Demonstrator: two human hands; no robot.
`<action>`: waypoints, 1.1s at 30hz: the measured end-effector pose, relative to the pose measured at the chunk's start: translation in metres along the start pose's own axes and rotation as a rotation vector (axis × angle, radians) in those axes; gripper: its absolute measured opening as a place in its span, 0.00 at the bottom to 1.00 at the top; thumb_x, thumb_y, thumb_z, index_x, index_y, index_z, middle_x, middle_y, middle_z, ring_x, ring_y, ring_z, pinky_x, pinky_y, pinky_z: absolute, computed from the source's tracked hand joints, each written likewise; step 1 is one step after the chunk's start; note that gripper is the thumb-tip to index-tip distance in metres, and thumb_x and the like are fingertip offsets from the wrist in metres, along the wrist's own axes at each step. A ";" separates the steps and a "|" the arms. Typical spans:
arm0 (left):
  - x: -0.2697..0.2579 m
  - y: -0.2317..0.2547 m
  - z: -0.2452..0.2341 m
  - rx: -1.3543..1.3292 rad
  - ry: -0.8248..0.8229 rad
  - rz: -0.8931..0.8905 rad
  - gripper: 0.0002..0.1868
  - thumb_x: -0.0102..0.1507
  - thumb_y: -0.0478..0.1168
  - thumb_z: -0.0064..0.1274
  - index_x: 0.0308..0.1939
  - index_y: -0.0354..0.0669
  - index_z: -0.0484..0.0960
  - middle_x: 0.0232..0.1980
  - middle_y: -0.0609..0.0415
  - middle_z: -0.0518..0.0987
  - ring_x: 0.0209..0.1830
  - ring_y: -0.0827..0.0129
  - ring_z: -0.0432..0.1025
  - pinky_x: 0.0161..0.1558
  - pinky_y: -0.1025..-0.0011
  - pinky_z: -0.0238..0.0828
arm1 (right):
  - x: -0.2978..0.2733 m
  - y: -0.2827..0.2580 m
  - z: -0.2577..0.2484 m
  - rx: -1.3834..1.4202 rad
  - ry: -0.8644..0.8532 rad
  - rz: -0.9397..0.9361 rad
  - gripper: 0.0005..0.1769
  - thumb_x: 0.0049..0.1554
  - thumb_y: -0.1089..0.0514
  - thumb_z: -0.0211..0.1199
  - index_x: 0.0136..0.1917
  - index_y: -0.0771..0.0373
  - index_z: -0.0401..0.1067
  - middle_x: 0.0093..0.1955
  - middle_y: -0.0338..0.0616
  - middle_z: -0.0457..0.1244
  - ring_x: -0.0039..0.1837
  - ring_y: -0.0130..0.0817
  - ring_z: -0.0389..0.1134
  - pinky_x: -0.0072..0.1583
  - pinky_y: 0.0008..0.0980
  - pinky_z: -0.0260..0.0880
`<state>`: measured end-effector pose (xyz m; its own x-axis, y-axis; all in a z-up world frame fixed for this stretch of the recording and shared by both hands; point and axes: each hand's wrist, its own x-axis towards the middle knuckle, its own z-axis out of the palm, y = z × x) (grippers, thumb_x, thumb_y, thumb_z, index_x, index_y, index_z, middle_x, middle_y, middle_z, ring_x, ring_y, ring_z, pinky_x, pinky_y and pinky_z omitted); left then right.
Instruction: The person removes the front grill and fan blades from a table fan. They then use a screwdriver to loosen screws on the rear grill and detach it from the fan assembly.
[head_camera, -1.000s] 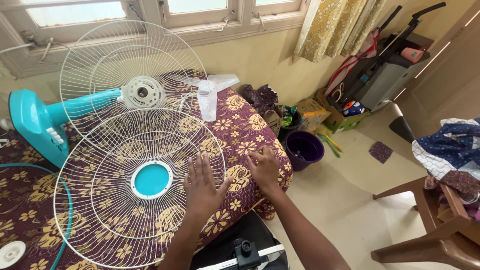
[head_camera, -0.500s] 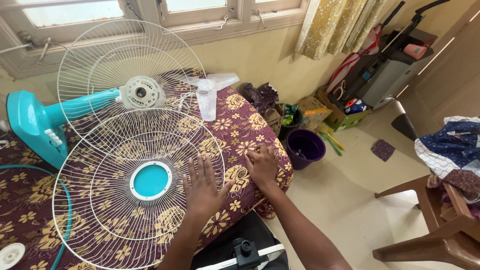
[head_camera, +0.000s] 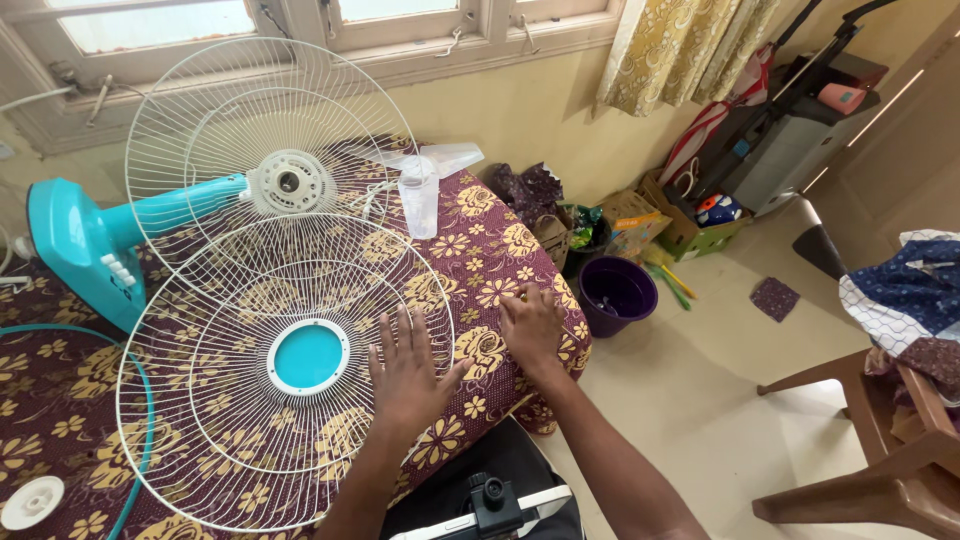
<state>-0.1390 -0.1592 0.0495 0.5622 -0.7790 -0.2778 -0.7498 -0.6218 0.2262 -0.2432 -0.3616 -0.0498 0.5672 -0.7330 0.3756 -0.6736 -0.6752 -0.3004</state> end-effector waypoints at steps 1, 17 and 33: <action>0.000 -0.002 0.000 -0.017 0.020 0.012 0.58 0.64 0.77 0.33 0.81 0.45 0.25 0.84 0.45 0.24 0.83 0.54 0.16 0.77 0.44 0.22 | 0.001 0.000 -0.001 -0.002 0.008 -0.005 0.10 0.55 0.51 0.69 0.52 0.48 0.81 0.53 0.36 0.63 0.56 0.36 0.59 0.55 0.37 0.58; 0.007 -0.101 0.019 -0.051 0.263 -0.085 0.60 0.62 0.80 0.35 0.80 0.41 0.35 0.85 0.42 0.33 0.84 0.49 0.22 0.75 0.39 0.26 | 0.016 -0.114 -0.091 0.807 0.545 -0.306 0.14 0.65 0.65 0.56 0.63 0.68 0.70 0.51 0.47 0.61 0.50 0.32 0.65 0.50 0.31 0.70; 0.035 -0.194 0.002 -0.135 0.301 -0.338 0.64 0.59 0.77 0.46 0.81 0.41 0.33 0.84 0.41 0.35 0.84 0.49 0.25 0.77 0.42 0.26 | 0.041 -0.225 -0.055 0.900 0.215 -0.595 0.14 0.64 0.53 0.64 0.56 0.65 0.75 0.46 0.45 0.64 0.47 0.36 0.66 0.48 0.37 0.66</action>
<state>0.0255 -0.0657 -0.0064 0.8579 -0.5078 -0.0786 -0.4667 -0.8339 0.2946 -0.0947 -0.2354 0.0813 0.5333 -0.2998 0.7910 0.3214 -0.7932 -0.5173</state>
